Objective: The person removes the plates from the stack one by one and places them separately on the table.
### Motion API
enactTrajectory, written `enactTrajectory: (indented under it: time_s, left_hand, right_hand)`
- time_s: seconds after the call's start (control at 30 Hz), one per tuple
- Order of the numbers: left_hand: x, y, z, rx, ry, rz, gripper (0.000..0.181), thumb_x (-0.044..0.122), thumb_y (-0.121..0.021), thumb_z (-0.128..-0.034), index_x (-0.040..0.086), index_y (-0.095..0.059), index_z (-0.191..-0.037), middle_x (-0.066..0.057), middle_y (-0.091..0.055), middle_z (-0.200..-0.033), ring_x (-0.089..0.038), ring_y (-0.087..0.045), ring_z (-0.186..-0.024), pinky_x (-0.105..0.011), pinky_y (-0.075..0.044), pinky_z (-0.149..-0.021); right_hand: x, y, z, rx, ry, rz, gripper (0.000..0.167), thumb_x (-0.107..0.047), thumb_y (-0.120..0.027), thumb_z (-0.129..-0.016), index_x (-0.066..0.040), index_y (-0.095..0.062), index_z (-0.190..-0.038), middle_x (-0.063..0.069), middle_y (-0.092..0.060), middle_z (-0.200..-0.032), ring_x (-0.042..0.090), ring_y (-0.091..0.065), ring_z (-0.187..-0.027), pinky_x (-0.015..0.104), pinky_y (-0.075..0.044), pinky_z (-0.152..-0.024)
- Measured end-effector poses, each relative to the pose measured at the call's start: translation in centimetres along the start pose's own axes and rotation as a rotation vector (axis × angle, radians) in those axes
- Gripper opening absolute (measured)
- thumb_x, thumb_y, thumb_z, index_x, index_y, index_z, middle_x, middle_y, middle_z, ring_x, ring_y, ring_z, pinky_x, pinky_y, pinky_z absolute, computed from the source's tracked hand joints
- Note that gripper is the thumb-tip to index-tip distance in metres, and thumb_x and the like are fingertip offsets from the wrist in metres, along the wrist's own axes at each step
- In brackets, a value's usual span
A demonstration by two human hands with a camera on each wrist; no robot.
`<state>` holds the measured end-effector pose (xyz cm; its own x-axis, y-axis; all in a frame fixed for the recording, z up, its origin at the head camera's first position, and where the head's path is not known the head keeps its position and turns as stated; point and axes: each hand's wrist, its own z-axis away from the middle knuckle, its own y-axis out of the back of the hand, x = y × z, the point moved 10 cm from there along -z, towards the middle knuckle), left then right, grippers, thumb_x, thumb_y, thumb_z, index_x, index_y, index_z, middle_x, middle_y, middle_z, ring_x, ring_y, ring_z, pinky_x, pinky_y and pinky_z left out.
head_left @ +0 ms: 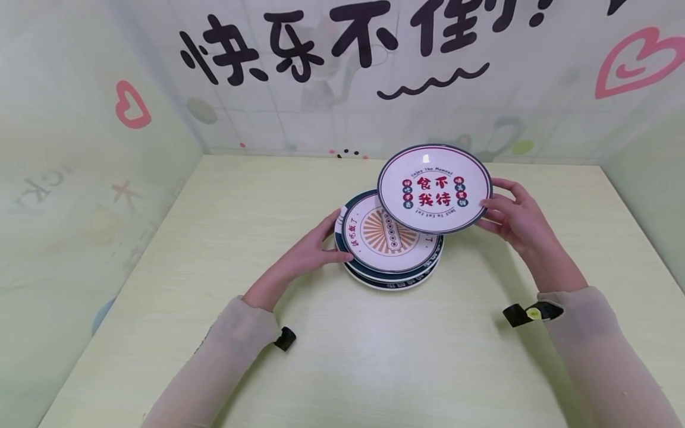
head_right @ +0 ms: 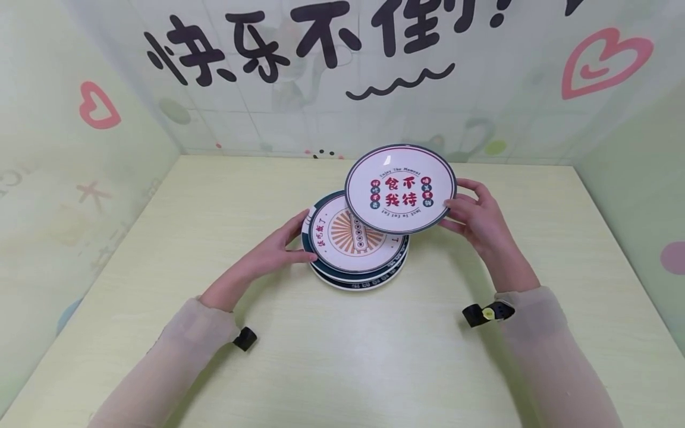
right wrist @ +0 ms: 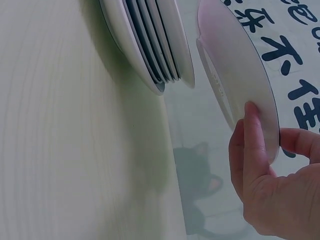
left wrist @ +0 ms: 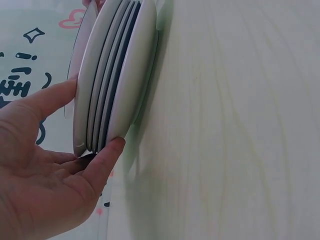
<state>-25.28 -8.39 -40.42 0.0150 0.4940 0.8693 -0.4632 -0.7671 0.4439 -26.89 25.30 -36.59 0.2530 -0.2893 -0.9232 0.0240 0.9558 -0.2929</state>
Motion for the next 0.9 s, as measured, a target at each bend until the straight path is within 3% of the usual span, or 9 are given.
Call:
enactTrajectory:
  time_s: [0.43, 0.67, 0.9]
  left_hand:
    - [0.1, 0.2, -0.1, -0.005, 0.004, -0.001, 0.103, 0.022, -0.078, -0.0867, 0.015, -0.008, -0.162, -0.007, -0.012, -0.169, -0.027, -0.013, -0.157, -0.045, -0.014, -0.128]
    - [0.1, 0.2, 0.1, -0.003, 0.017, 0.001, 0.102, 0.022, -0.078, -0.0866, 0.016, -0.009, -0.162, -0.006, -0.013, -0.169, -0.026, -0.013, -0.157, -0.045, -0.014, -0.128]
    - [0.4, 0.2, 0.1, -0.006, 0.015, 0.005, 0.103, 0.021, -0.078, -0.0862, 0.015, -0.008, -0.162, -0.006, -0.013, -0.169, -0.026, -0.013, -0.157, -0.045, -0.014, -0.128]
  right_hand:
    - [-0.6, 1.3, -0.4, 0.032, 0.003, -0.034, 0.043, -0.003, -0.065, -0.094, -0.023, -0.044, -0.125, -0.003, -0.072, -0.090, 0.014, -0.075, -0.075, 0.027, -0.063, -0.066]
    - [-1.1, 1.9, -0.4, 0.057, 0.007, 0.006, 0.043, -0.007, -0.066, -0.094, -0.025, -0.044, -0.126, -0.006, -0.072, -0.091, 0.012, -0.074, -0.077, 0.025, -0.063, -0.069]
    - [-1.4, 2.5, -0.5, 0.061, 0.003, -0.046, 0.043, -0.003, -0.065, -0.094, -0.024, -0.045, -0.126, -0.004, -0.071, -0.091, 0.014, -0.074, -0.076, 0.026, -0.063, -0.069]
